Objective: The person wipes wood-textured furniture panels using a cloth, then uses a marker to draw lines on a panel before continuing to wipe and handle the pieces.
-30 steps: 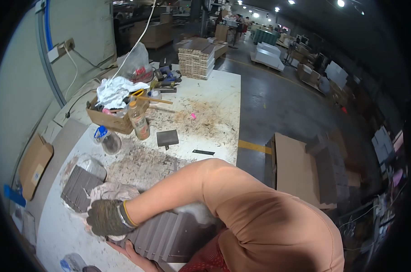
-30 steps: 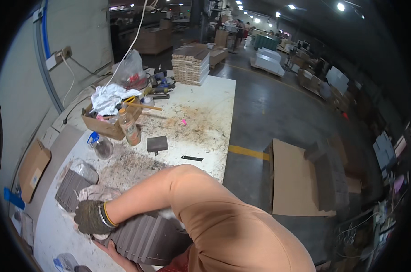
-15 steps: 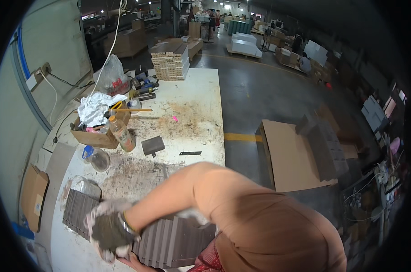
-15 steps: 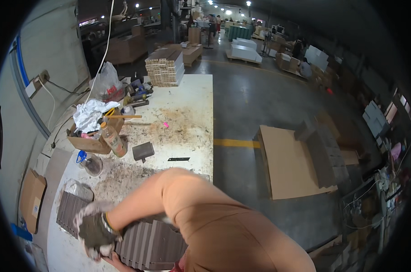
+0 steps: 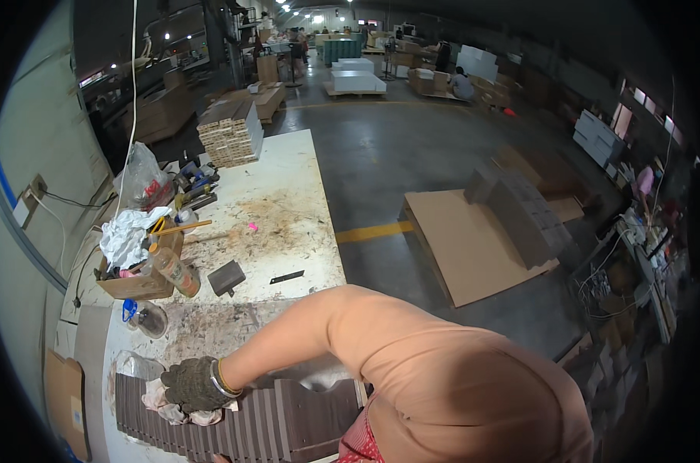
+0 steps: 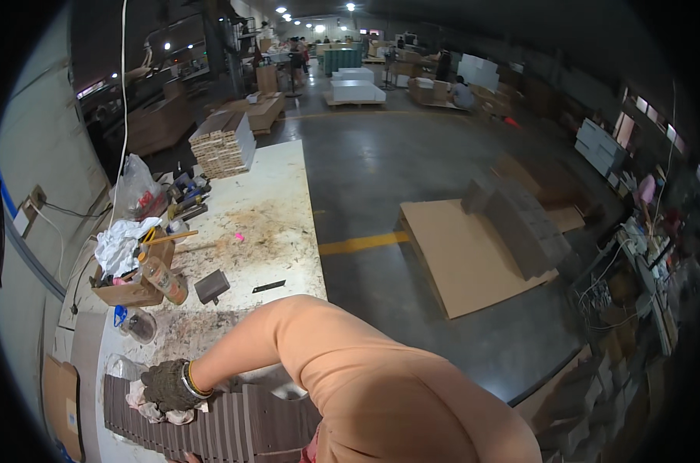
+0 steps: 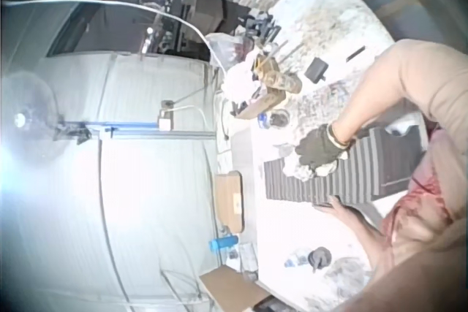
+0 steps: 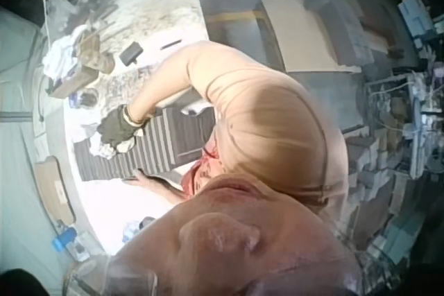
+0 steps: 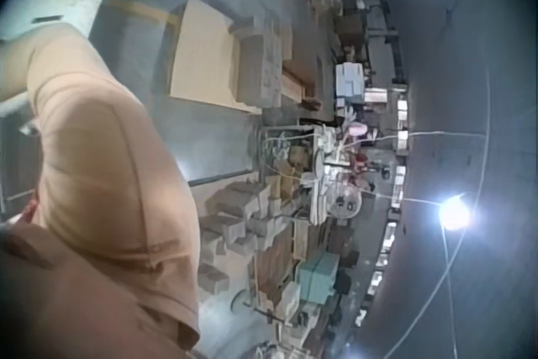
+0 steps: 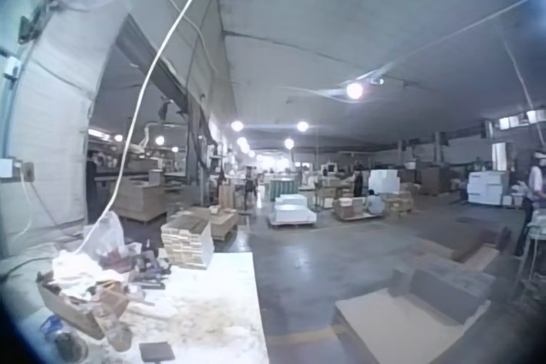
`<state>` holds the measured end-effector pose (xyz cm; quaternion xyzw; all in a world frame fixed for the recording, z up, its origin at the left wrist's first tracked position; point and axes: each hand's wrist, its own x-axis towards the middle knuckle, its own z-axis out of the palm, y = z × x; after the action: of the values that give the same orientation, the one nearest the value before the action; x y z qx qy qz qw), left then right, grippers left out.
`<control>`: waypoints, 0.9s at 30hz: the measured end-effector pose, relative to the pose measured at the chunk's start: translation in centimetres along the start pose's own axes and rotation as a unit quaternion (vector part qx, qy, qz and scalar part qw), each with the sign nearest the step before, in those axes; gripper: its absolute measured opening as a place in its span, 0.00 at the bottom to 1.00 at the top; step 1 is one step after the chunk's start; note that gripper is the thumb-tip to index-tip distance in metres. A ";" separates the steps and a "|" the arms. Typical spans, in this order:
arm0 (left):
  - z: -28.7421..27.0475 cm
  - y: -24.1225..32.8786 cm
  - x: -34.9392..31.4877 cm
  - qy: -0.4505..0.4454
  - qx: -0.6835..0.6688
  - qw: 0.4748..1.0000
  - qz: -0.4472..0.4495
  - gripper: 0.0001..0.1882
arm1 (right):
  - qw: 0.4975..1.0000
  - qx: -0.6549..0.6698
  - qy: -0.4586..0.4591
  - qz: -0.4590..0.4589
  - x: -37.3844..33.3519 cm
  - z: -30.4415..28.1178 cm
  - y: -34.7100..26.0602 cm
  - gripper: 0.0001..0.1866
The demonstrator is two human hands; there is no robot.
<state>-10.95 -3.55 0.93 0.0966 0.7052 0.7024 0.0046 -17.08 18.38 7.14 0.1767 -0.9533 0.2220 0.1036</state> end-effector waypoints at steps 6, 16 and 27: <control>1.3 3.5 0.5 0.026 0.089 0.996 0.013 0.36 | 1.000 -0.022 0.014 0.011 0.0 0.8 0.3 0.19; 0.8 0.8 2.2 0.027 -0.068 0.996 -0.042 0.38 | 0.999 0.003 0.039 0.037 0.0 1.1 0.2 0.19; 0.3 -0.3 2.7 0.048 0.072 0.996 0.017 0.39 | 0.993 -0.071 -0.030 -0.087 2.1 -0.2 1.7 0.17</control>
<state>-13.60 -2.85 0.95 0.0747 0.7517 0.6535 -0.0485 -19.67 19.30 7.20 0.2574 -0.9504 0.1382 0.1066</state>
